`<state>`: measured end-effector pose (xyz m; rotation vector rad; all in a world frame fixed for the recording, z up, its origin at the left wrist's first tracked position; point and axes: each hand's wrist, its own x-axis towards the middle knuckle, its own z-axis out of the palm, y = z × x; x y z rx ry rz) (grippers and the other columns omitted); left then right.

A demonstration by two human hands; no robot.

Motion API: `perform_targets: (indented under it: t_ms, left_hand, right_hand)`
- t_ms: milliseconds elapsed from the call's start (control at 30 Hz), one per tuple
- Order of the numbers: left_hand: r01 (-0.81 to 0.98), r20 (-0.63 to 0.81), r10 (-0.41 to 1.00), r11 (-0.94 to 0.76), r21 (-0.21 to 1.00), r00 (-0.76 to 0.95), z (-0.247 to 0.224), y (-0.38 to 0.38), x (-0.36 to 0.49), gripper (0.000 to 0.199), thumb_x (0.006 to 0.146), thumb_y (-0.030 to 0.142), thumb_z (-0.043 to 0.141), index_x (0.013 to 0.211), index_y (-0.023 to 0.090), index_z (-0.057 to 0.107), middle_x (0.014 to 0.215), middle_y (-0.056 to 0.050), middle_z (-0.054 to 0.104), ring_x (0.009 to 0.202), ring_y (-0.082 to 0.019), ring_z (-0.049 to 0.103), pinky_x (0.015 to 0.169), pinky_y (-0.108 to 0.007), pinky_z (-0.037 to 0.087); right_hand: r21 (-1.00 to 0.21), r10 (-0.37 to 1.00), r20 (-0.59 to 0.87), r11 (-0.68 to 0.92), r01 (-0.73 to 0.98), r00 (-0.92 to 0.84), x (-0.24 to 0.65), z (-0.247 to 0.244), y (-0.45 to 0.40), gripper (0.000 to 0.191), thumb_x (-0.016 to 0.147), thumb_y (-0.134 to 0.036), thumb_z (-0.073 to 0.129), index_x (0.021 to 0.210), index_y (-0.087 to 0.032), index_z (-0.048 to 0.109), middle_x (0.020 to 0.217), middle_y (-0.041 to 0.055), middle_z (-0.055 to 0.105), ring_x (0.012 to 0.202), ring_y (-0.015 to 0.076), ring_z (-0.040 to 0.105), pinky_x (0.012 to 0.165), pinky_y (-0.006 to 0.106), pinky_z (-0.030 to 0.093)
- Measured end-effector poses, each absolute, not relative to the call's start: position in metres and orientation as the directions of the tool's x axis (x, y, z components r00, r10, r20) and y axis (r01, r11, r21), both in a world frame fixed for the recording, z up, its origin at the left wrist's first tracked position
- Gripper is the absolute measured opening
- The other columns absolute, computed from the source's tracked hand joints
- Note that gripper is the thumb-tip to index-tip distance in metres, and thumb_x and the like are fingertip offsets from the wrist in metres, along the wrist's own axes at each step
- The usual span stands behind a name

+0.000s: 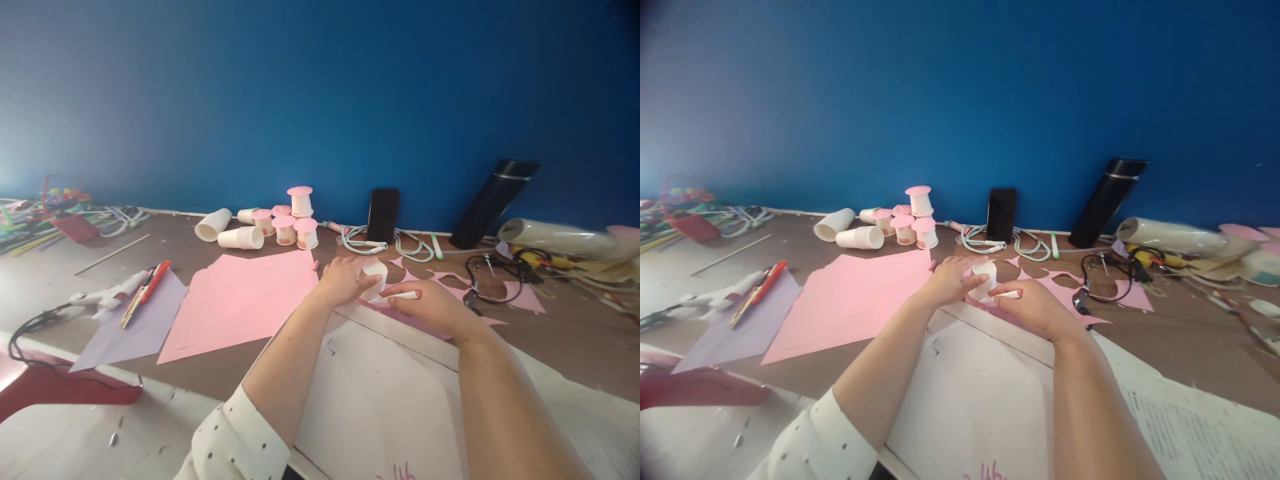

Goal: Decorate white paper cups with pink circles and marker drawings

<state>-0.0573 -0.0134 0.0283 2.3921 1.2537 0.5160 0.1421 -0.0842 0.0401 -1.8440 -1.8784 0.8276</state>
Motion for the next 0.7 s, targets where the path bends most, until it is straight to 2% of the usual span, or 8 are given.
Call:
perform_targets:
  t_ms: [200,433,700]
  left_hand:
    - [0.697,0.143,0.84,-0.518,0.496,0.523,0.031,-0.016,-0.058,0.056,0.089,0.063,0.038,0.137,0.037,0.049,0.131,-0.001,0.06,0.123,-0.029,0.048,0.105,-0.047,0.035]
    - [0.688,0.147,0.837,-0.523,0.503,0.528,0.03,-0.015,-0.057,0.057,0.089,0.064,0.038,0.137,0.036,0.051,0.129,-0.001,0.062,0.12,-0.03,0.051,0.104,-0.047,0.037]
    - [0.685,0.129,0.842,-0.506,0.524,0.524,0.033,-0.017,-0.058,0.056,0.089,0.063,0.039,0.136,0.036,0.051,0.13,-0.001,0.061,0.123,-0.03,0.049,0.104,-0.048,0.036]
  right_hand:
    - [-0.626,0.991,-0.13,-0.062,0.777,-0.026,0.147,0.036,-0.08,0.03,0.076,-0.04,0.059,0.101,-0.033,0.076,0.102,0.0001,0.072,0.088,0.0203,0.065,0.078,0.03,0.048]
    - [-0.61,0.986,-0.161,-0.131,0.781,0.039,0.152,0.035,-0.079,0.034,0.075,-0.041,0.058,0.1,-0.028,0.077,0.077,-0.0002,0.07,0.064,0.0149,0.059,0.06,0.026,0.043]
    - [-0.683,0.978,-0.188,-0.195,0.704,0.089,0.155,0.037,-0.077,0.032,0.072,-0.034,0.058,0.095,-0.023,0.077,0.069,-0.0003,0.068,0.062,0.0143,0.058,0.063,0.026,0.043]
